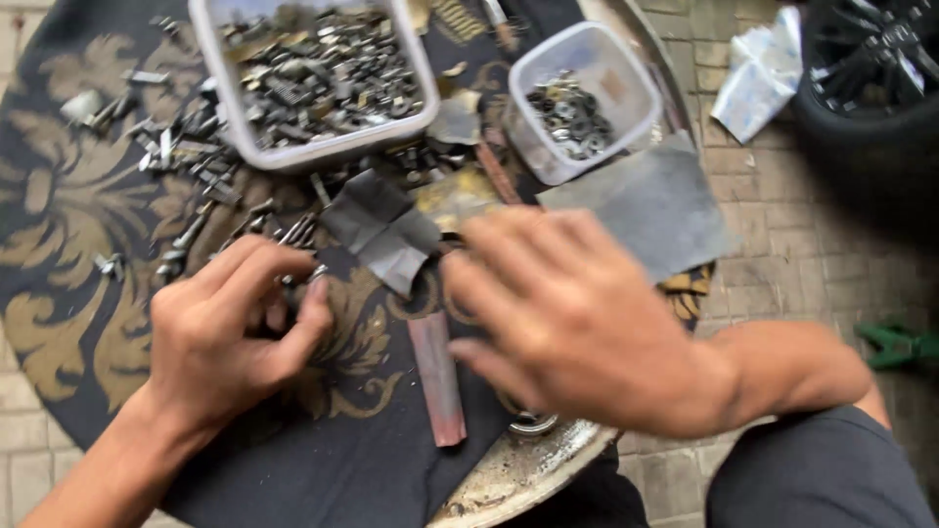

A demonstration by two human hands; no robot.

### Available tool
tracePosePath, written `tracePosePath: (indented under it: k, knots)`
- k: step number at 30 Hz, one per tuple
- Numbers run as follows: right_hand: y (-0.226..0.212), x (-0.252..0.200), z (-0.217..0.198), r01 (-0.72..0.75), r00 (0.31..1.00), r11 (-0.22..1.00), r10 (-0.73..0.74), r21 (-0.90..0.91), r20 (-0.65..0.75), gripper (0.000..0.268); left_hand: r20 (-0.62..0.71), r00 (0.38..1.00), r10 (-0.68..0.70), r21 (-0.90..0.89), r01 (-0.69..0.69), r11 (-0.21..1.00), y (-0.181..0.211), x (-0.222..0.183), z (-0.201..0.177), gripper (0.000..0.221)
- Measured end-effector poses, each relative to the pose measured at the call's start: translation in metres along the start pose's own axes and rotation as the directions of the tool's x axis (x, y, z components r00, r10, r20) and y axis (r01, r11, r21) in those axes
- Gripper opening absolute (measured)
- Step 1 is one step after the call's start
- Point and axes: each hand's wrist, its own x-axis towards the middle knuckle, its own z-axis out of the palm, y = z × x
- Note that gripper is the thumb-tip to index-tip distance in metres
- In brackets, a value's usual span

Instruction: Polishing small metal screws individually using a piece of sandpaper at a workbench.

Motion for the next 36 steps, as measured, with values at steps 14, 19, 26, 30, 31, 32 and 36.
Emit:
tracePosePath:
  k: [14, 19, 26, 30, 31, 32, 36]
  knots:
    - [0.023, -0.044, -0.030, -0.187, 0.970, 0.970, 0.207, 0.154, -0.130, 0.018, 0.080, 0.994, 0.070, 0.051, -0.075, 0.996, 0.008, 0.011, 0.007, 0.005]
    - [0.039, 0.028, -0.044, 0.626, 0.433, 0.080, -0.863, -0.775, 0.261, 0.008, 0.025, 0.996, 0.084, -0.032, -0.083, 0.996, 0.002, 0.006, 0.005, 0.006]
    - [0.053, 0.100, 0.013, 0.481, 0.560, 0.578, -0.781, -0.659, -0.276, 0.023, -0.025, 0.981, 0.193, 0.009, -0.192, 0.981, -0.003, 0.004, -0.002, 0.006]
    - [0.056, 0.098, 0.039, 0.384, 0.858, 0.923, -0.361, -0.012, -0.365, 0.011, -0.051, 0.989, 0.142, 0.005, -0.141, 0.990, -0.004, 0.006, -0.003, 0.007]
    - [0.055, 0.098, 0.038, 0.402, 0.851, 0.916, -0.378, -0.011, -0.365, 0.011, -0.063, 0.990, 0.129, 0.014, -0.128, 0.992, -0.005, 0.007, -0.002, 0.007]
    - [0.055, 0.097, 0.036, 0.384, 0.869, 0.923, -0.366, -0.013, -0.332, 0.014, -0.068, 0.991, 0.114, 0.001, -0.114, 0.994, -0.007, 0.007, -0.002, 0.008]
    - [0.063, 0.095, 0.046, 0.296, 0.913, 0.951, -0.308, -0.083, -0.267, 0.036, -0.070, 0.991, 0.110, -0.028, -0.112, 0.993, -0.009, 0.006, -0.002, 0.008]
